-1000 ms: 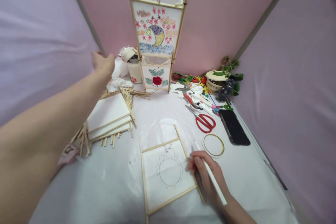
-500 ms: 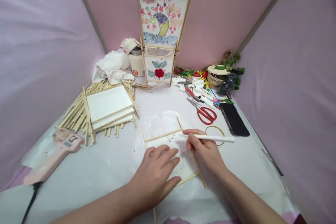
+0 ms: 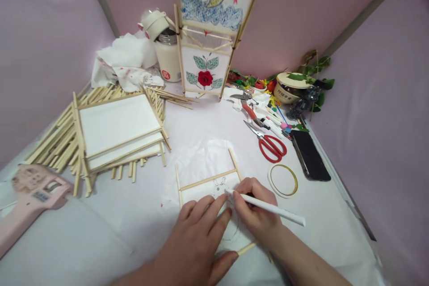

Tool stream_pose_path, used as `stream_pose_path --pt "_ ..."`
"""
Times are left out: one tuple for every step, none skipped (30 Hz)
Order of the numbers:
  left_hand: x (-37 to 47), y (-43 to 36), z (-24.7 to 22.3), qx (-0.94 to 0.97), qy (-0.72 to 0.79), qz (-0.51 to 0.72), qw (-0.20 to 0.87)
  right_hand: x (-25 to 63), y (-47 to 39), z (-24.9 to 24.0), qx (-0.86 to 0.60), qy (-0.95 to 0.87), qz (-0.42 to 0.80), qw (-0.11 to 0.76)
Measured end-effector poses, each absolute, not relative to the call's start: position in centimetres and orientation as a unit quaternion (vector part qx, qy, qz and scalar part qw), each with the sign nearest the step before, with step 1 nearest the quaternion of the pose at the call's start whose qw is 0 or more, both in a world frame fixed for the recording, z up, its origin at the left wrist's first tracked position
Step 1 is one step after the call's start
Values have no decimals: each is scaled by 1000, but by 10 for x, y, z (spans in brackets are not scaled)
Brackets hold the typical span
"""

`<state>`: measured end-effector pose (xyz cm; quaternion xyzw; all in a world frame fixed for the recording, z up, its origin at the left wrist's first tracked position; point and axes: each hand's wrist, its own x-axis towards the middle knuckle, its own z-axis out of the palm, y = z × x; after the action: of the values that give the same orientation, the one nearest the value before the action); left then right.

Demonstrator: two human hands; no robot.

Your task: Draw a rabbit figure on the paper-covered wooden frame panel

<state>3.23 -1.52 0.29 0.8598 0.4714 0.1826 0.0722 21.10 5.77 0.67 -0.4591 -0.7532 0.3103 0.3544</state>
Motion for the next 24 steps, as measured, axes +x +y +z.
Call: stream_pose_path --pt "32 -15 1 858 473 188 70 211 58 7 -457 -756 308 353" --pt "33 -15 0 857 473 194 68 210 58 7 -455 -758 307 352" --pt "33 -15 -1 855 474 198 67 210 58 7 -455 -758 306 353" --pt "32 -15 -2 855 474 200 66 210 58 6 -457 -757 307 353" --pt "32 -15 -2 855 474 199 67 210 58 6 -459 -754 310 352" --pt "32 -15 -1 856 474 197 66 210 58 6 -462 -752 315 350" --pt "32 -15 -1 856 474 196 65 210 58 6 -463 -750 318 348" --pt "32 -14 0 856 474 195 64 210 58 6 -464 -749 320 349" --pt "32 -14 1 856 474 194 63 210 59 6 -464 -748 320 351" --pt "32 -14 1 856 475 195 63 210 59 6 -464 -747 318 353" --pt "33 -14 2 855 476 196 63 209 59 6 -464 -748 316 354" --pt "33 -14 2 854 477 195 63 209 59 6 -464 -749 316 353" --pt "33 -14 2 855 478 192 64 209 59 6 -464 -749 316 352" --pt "33 -14 2 856 477 190 65 209 59 6 -464 -749 316 352" --pt "33 -15 2 856 478 188 65 208 59 7 -464 -749 315 353" --pt "33 -15 1 856 478 187 65 208 59 7 -465 -747 315 356" --pt "33 -15 1 855 479 188 65 208 59 7 -466 -745 314 359" --pt "33 -15 0 854 480 188 67 207 59 7 -467 -744 314 361" --pt "32 -15 0 853 480 191 70 207 59 7 -466 -744 314 362" --pt "32 -15 -1 852 481 194 72 207 59 8 -465 -744 315 361" --pt "32 -15 -1 851 481 195 76 207 59 7 -464 -745 316 361" --pt "32 -14 -2 850 481 197 78 207 59 7 -463 -746 317 360" --pt "32 -14 -2 849 483 200 80 207 59 7 -463 -746 317 358" --pt "32 -14 -2 847 484 204 80 208 59 7 -464 -746 318 356"
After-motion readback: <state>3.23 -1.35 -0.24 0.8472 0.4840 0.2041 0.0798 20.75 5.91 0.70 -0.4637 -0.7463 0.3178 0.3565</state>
